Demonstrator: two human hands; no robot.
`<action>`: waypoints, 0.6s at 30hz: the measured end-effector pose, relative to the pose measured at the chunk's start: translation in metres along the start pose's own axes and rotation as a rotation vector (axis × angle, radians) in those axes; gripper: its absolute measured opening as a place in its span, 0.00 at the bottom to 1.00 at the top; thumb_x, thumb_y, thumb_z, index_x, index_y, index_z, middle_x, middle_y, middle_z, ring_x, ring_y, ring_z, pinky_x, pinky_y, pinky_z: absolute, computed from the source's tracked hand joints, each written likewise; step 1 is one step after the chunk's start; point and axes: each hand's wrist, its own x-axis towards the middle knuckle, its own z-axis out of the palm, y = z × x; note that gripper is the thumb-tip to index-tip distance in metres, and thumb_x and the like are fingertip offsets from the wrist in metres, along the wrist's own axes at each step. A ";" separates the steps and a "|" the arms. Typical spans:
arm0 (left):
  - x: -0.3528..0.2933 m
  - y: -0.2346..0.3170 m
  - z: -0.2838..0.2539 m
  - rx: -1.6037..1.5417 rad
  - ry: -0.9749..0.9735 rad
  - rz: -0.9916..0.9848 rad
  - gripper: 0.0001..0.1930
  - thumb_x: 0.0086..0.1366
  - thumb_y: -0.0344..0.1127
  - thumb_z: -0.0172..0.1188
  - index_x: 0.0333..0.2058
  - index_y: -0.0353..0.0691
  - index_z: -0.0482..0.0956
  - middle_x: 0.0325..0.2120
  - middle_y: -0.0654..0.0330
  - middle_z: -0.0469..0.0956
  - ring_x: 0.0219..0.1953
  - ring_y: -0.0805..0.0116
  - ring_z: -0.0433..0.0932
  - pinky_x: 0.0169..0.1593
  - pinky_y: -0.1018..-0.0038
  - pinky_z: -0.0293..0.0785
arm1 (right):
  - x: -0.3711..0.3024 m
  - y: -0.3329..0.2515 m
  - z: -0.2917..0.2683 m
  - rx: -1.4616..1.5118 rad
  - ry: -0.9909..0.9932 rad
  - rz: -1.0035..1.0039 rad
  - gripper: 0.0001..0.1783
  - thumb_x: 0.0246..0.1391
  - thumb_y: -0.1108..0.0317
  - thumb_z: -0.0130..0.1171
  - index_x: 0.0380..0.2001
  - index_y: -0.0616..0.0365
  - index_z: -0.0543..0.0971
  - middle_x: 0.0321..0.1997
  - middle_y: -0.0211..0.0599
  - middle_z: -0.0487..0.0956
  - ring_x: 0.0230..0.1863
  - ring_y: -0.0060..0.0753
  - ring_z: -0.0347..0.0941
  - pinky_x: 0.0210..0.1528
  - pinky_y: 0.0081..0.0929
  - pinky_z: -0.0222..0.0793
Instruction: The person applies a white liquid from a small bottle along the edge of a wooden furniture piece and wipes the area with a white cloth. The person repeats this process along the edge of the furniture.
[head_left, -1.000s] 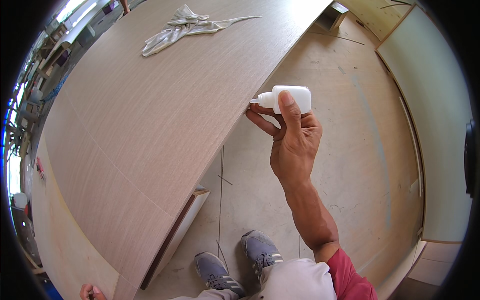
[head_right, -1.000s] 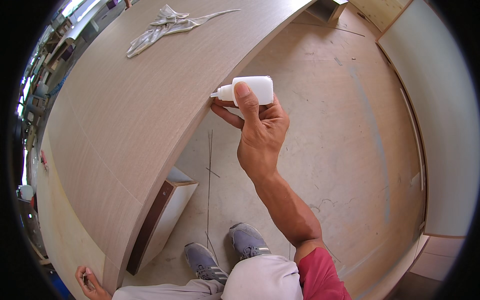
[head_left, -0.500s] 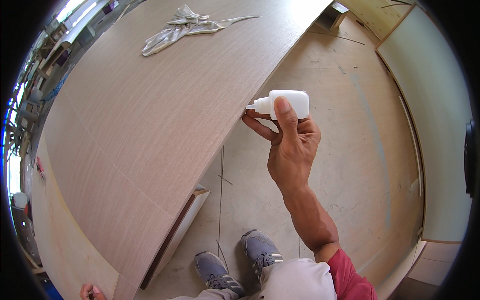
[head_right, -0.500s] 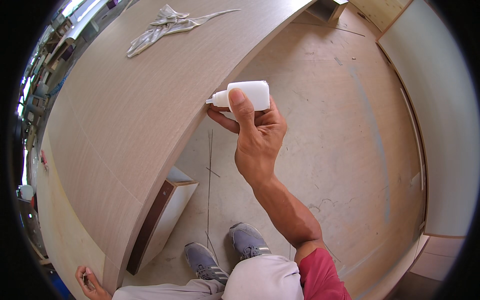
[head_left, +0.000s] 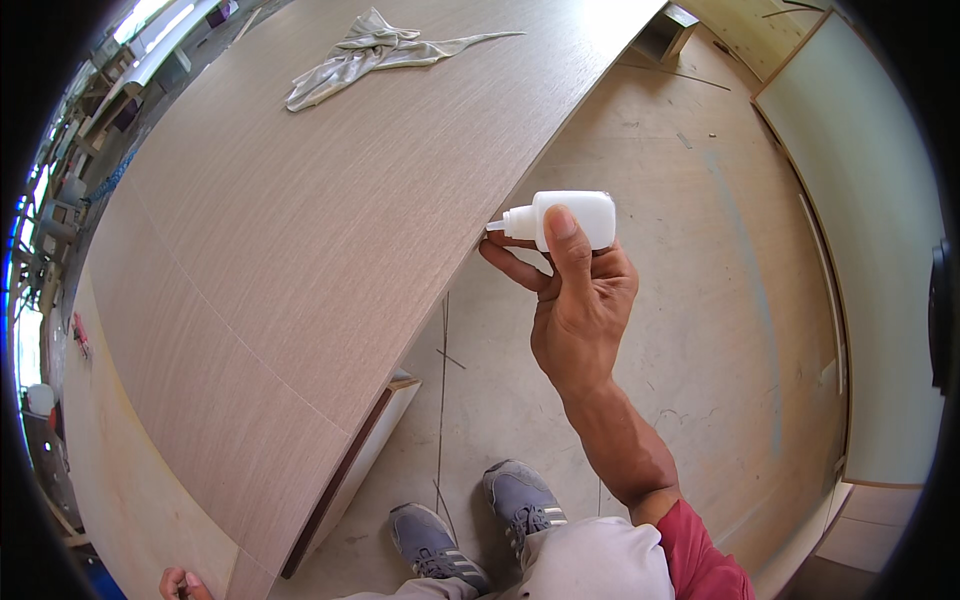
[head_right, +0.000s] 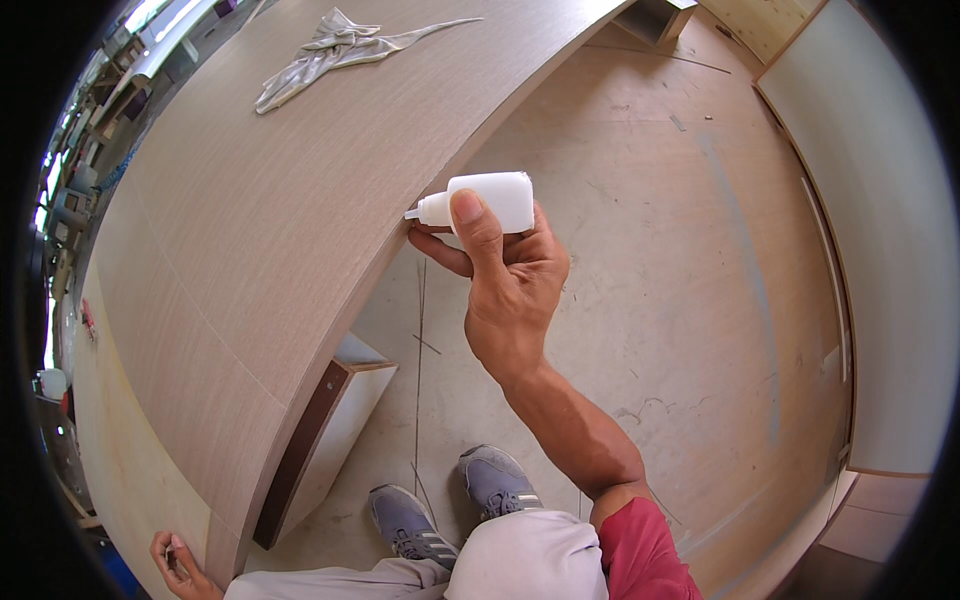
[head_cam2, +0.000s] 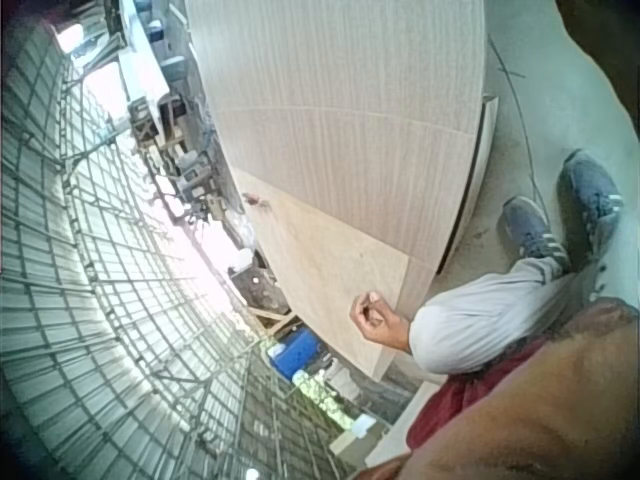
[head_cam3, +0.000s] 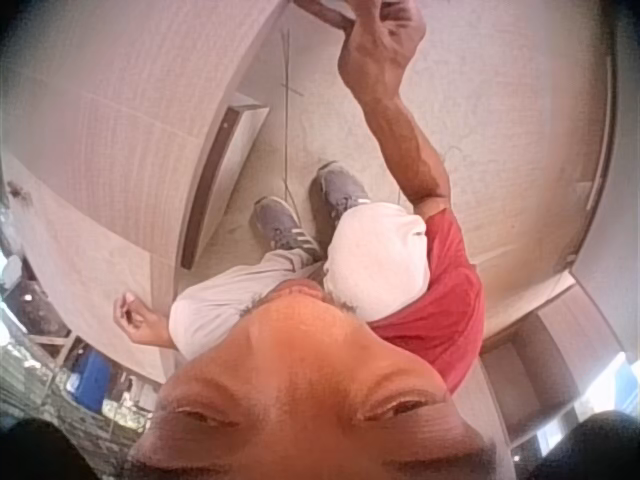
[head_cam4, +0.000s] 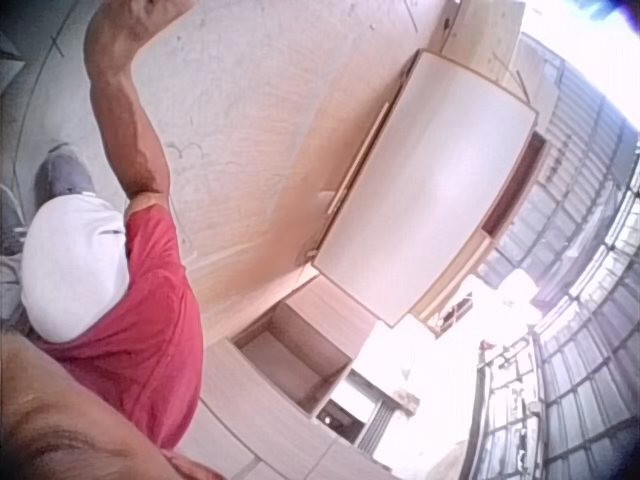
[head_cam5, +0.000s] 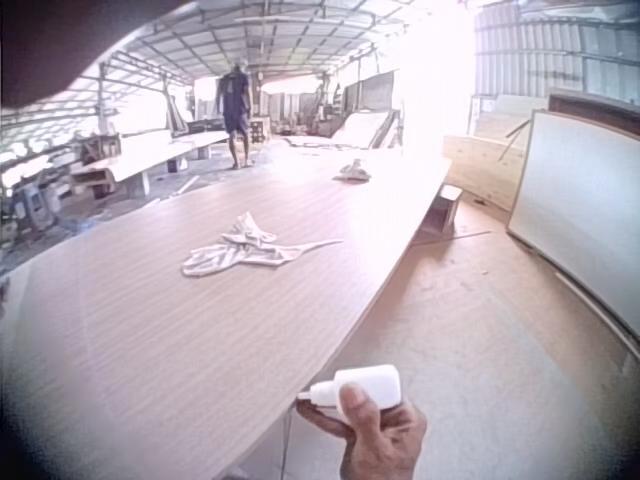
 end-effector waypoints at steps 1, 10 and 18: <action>0.000 0.000 0.000 0.001 -0.002 0.001 0.09 0.64 0.28 0.67 0.39 0.28 0.81 0.32 0.55 0.79 0.34 0.67 0.73 0.41 0.72 0.73 | -0.001 0.000 0.000 -0.003 -0.001 -0.003 0.19 0.64 0.60 0.60 0.40 0.70 0.75 0.36 0.52 0.81 0.39 0.50 0.84 0.41 0.43 0.88; 0.000 0.000 -0.001 -0.004 -0.002 -0.008 0.10 0.64 0.29 0.67 0.40 0.28 0.81 0.32 0.55 0.79 0.34 0.67 0.74 0.41 0.71 0.73 | -0.006 -0.001 0.002 0.005 -0.018 0.008 0.17 0.64 0.61 0.60 0.40 0.69 0.75 0.37 0.50 0.81 0.39 0.48 0.84 0.43 0.44 0.88; -0.001 0.003 0.000 -0.005 0.008 -0.031 0.10 0.64 0.28 0.67 0.40 0.27 0.81 0.32 0.55 0.79 0.34 0.67 0.74 0.41 0.72 0.74 | -0.011 -0.002 0.001 0.019 -0.065 0.023 0.17 0.65 0.60 0.60 0.42 0.68 0.75 0.38 0.43 0.81 0.44 0.39 0.82 0.47 0.42 0.87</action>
